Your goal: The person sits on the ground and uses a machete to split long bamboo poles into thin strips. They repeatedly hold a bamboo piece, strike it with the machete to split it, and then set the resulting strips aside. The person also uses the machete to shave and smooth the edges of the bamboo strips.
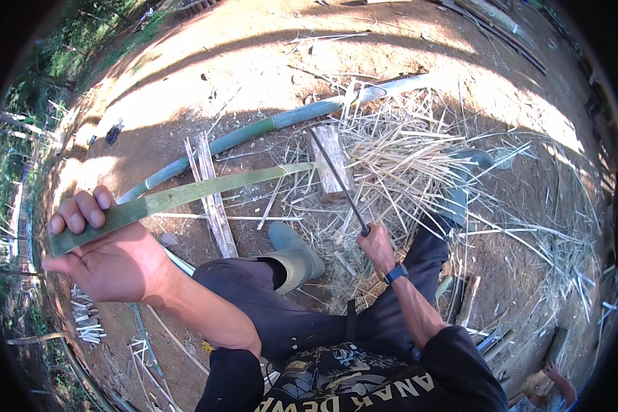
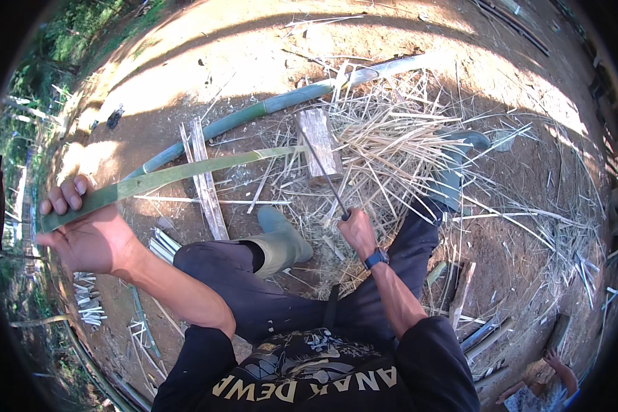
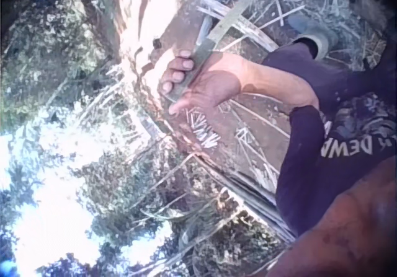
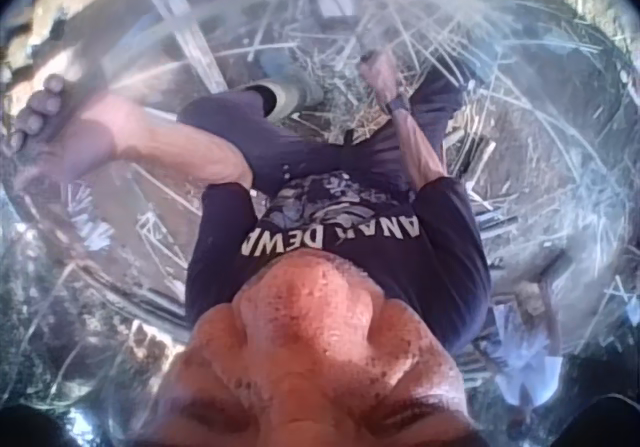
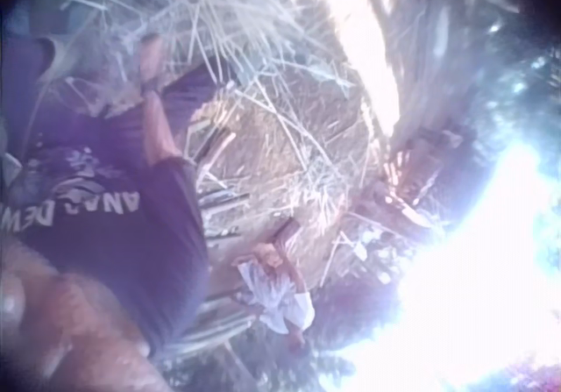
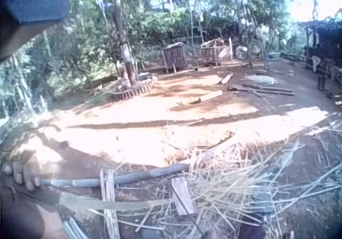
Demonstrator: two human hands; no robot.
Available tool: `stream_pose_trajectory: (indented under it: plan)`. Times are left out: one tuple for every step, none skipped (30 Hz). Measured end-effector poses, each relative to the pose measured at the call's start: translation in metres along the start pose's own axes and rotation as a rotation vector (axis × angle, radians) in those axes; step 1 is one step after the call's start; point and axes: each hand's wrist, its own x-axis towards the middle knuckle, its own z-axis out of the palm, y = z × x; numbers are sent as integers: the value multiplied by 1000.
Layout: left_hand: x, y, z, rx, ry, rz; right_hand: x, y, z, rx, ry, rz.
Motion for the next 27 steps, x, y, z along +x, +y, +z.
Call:
stream_pose_trajectory:
  plan:
    - [-2, -9, -3, -33, 3, 23, -14, -23, -12, -2, -2, -32]
    - [-1, -8, -3, -39, 1, 54, -30, -54, -20, 6, -27, -77]
    - [-1, -8, 7, -8, 100, 91, -44, -79, -24, 13, -51, -120]
    - [-2, -7, 8, 12, 56, 87, -54, -95, -25, 39, -88, -127]
    - [-6, -5, 6, 38, 15, 84, -63, -111, -24, 34, -81, -202]
    - [-8, -4, 3, 69, -25, 80, -72, -124, -22, 29, -80, -277]
    - [-8, -7, 7, 94, 48, 147, -80, -135, -20, 2, -78, -377]
    - [-9, -5, 6, 97, 45, 149, -85, -143, -19, -24, -77, -478]
    - [-10, -4, 5, 96, 41, 149, -87, -147, -20, -18, -106, -522]
    - [-11, -4, 4, 96, 38, 150, -85, -144, -18, -17, -101, -486]
    - [-11, -6, 4, 108, 41, 149, -78, -138, -15, -16, -96, -451]
    - [-11, -6, 5, 120, 45, 150, -72, -130, -12, -16, -92, -416]
    - [-11, -7, 5, 130, 51, 149, -65, -119, -12, -40, -114, -337]
    - [-11, -9, 5, 135, 76, 143, -58, -109, -11, -28, -73, -297]
    - [-11, -8, 4, 147, 99, 140, -57, -107, -14, -58, -42, -310]
    - [-10, -8, 4, 157, 123, 136, -57, -106, -16, -88, -9, -322]
    - [-9, -8, 6, 138, 125, 131, -56, -109, -17, -77, -25, -343]
    - [-10, -4, 13, 129, 130, 121, -60, -117, -18, -67, -53, -359]
    - [-11, -1, 16, 120, 136, 111, -63, -122, -17, -55, -81, -375]
    - [-12, 2, 14, 147, 130, 114, -64, -120, -10, -43, -51, -449]
    - [-10, 4, 12, 162, 120, 119, -59, -115, -7, -42, -71, -356]
    - [-9, 2, 11, 169, 109, 122, -47, -106, -6, -42, -84, -260]
    - [-7, -1, 11, 159, 98, 119, -32, -83, -1, -27, -86, -213]
    - [-8, -4, 10, 157, 90, 117, -26, -76, -4, -79, 9, -278]
    - [-8, -8, 10, 151, 79, 113, -24, -70, -4, -79, 15, -263]
    - [-5, -11, 13, 150, 48, 124, -24, -65, -5, -77, 24, -246]
    - [-7, -11, 16, 156, 24, 109, -30, -69, -6, -49, -14, -224]
